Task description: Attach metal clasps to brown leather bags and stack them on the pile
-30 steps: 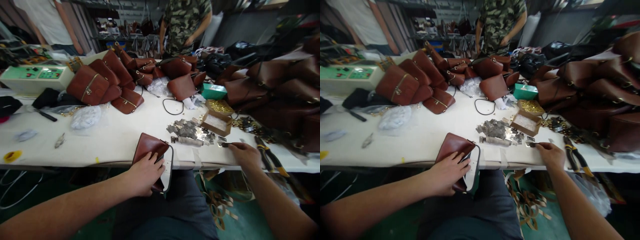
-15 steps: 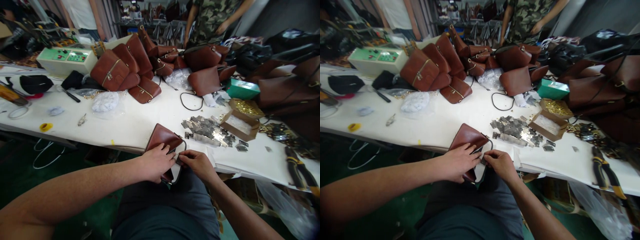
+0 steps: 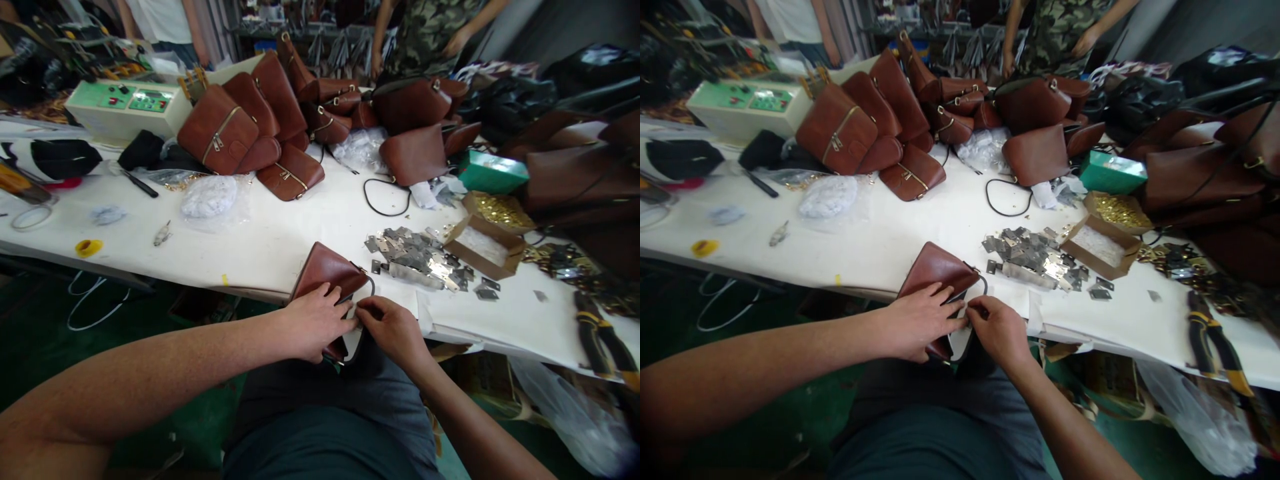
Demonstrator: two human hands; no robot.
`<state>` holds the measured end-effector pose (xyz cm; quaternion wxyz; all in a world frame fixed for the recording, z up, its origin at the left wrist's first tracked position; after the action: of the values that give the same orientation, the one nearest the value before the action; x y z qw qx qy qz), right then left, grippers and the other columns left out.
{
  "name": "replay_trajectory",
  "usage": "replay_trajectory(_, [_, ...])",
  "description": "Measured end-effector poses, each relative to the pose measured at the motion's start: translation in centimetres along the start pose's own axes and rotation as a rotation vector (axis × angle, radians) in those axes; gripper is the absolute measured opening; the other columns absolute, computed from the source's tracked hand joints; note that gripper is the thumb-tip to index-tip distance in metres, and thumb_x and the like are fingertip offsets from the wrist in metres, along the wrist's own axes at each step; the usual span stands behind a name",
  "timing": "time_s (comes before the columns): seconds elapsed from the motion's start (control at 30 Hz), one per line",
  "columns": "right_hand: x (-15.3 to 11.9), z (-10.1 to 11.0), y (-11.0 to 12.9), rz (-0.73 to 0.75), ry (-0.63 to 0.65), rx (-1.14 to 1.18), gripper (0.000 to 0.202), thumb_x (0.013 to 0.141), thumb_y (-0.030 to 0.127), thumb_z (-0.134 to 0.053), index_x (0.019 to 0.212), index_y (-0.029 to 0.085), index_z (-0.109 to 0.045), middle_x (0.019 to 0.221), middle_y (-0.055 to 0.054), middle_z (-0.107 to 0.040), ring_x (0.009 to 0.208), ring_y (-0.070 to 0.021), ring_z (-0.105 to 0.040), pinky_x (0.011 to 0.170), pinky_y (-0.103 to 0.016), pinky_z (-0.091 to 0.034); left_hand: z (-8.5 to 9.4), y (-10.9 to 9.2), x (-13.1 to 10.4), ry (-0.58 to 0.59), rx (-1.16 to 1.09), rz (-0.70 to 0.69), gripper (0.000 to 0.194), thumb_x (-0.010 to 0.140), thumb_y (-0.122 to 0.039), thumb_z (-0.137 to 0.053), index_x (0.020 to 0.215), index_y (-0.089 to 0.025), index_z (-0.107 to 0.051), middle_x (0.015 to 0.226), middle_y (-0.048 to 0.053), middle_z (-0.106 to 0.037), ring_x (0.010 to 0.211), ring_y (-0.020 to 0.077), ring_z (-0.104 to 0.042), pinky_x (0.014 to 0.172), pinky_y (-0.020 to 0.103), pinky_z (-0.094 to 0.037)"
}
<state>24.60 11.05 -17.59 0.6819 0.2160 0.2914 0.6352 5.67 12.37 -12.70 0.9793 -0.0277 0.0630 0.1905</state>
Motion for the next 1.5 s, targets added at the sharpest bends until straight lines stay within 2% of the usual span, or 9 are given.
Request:
replay_trajectory(0.27, [0.0,1.2,-0.5,0.204,-0.031,-0.026,0.014,0.093,0.035,-0.066,0.1,0.028,-0.076,0.101,-0.003,-0.068,0.084,-0.0189,-0.067,0.076,-0.033,-0.051,-0.2,0.1,0.4,0.02,-0.018,0.0,0.094,0.06,-0.054,-0.089,0.14,-0.018,-0.057,0.144,0.014,-0.057,0.13,0.0401,-0.045,0.115,0.054,-0.032])
replay_trajectory(0.43, [2.9,5.5,-2.2,0.365,-0.352,-0.268,0.029,0.096,0.041,-0.065,0.118,0.025,-0.074,0.121,-0.008,-0.069,0.107,-0.0276,-0.066,0.09,-0.041,-0.052,-0.2,0.2,0.6,0.034,-0.036,-0.015,0.097,0.059,-0.053,-0.09,0.142,-0.017,-0.056,0.144,0.015,-0.057,0.127,0.0404,-0.047,0.111,0.056,-0.036])
replay_trajectory(0.67, [8.6,6.8,-5.3,0.363,-0.234,-0.608,0.042,0.099,0.041,-0.057,0.133,0.019,-0.067,0.124,-0.015,-0.068,0.111,-0.0359,-0.063,0.093,-0.051,-0.05,0.3,0.2,0.6,0.023,-0.037,-0.017,0.093,0.06,-0.055,-0.09,0.14,-0.018,-0.058,0.147,0.014,-0.055,0.125,0.0404,-0.05,0.108,0.057,-0.04])
replay_trajectory(0.77, [7.9,7.5,-4.8,0.336,-0.299,-0.361,0.039,0.097,0.042,-0.057,0.126,0.018,-0.068,0.117,-0.016,-0.068,0.107,-0.0348,-0.062,0.091,-0.051,-0.05,0.4,0.2,0.6,0.025,-0.046,-0.016,0.092,0.059,-0.055,-0.09,0.138,-0.018,-0.06,0.146,0.015,-0.056,0.124,0.0403,-0.05,0.107,0.057,-0.04])
replay_trajectory(0.87, [5.6,7.9,-2.5,0.22,-0.395,0.355,0.037,0.094,0.043,-0.056,0.125,0.024,-0.063,0.101,-0.009,-0.067,0.095,-0.0287,-0.064,0.083,-0.046,-0.054,0.5,0.3,0.7,0.03,-0.056,-0.018,0.091,0.059,-0.053,-0.09,0.137,-0.017,-0.06,0.144,0.015,-0.057,0.123,0.0393,-0.05,0.105,0.057,-0.042])
replay_trajectory(0.97, [3.9,6.3,1.0,0.101,-0.295,1.153,0.035,0.084,0.045,-0.059,0.111,0.023,-0.059,0.087,-0.003,-0.06,0.075,-0.0209,-0.062,0.066,-0.037,-0.054,0.6,0.3,0.7,0.027,-0.051,-0.022,0.09,0.059,-0.052,-0.09,0.135,-0.017,-0.06,0.14,0.015,-0.059,0.121,0.0388,-0.05,0.104,0.056,-0.042])
replay_trajectory(1.03, [3.5,4.9,3.3,0.067,-0.249,1.4,0.032,0.079,0.049,-0.064,0.094,0.022,-0.057,0.082,0.0,-0.054,0.063,-0.0155,-0.055,0.054,-0.03,-0.047,0.6,0.3,0.7,0.02,-0.043,-0.022,0.088,0.059,-0.052,-0.089,0.134,-0.016,-0.061,0.14,0.015,-0.059,0.121,0.0388,-0.05,0.104,0.056,-0.041])
replay_trajectory(1.17, [4.2,2.8,4.7,0.04,-0.351,1.392,0.041,0.084,0.05,-0.074,0.078,0.021,-0.046,0.068,0.005,-0.044,0.048,-0.0094,-0.043,0.043,-0.023,-0.033,0.6,0.2,0.7,0.015,-0.043,-0.009,0.086,0.06,-0.051,-0.088,0.134,-0.016,-0.06,0.137,0.014,-0.06,0.12,0.0381,-0.05,0.106,0.055,-0.039])
replay_trajectory(1.5, [3.1,0.6,4.4,0.243,-0.379,1.075,0.034,0.097,0.041,-0.065,0.078,0.023,-0.043,0.064,0.006,-0.047,0.049,-0.0106,-0.045,0.049,-0.026,-0.038,0.2,0.3,0.7,-0.001,-0.049,0.006,0.092,0.057,-0.052,-0.09,0.137,-0.019,-0.058,0.139,0.013,-0.06,0.122,0.0387,-0.049,0.106,0.055,-0.038])
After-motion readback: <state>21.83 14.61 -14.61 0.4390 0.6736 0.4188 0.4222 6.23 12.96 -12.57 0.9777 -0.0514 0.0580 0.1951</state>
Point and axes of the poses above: each hand's wrist, its own x-axis towards the middle knuckle, its own z-axis out of the back of the hand, y = z × x, the point moved 3 cm from there along x, towards the middle knuckle
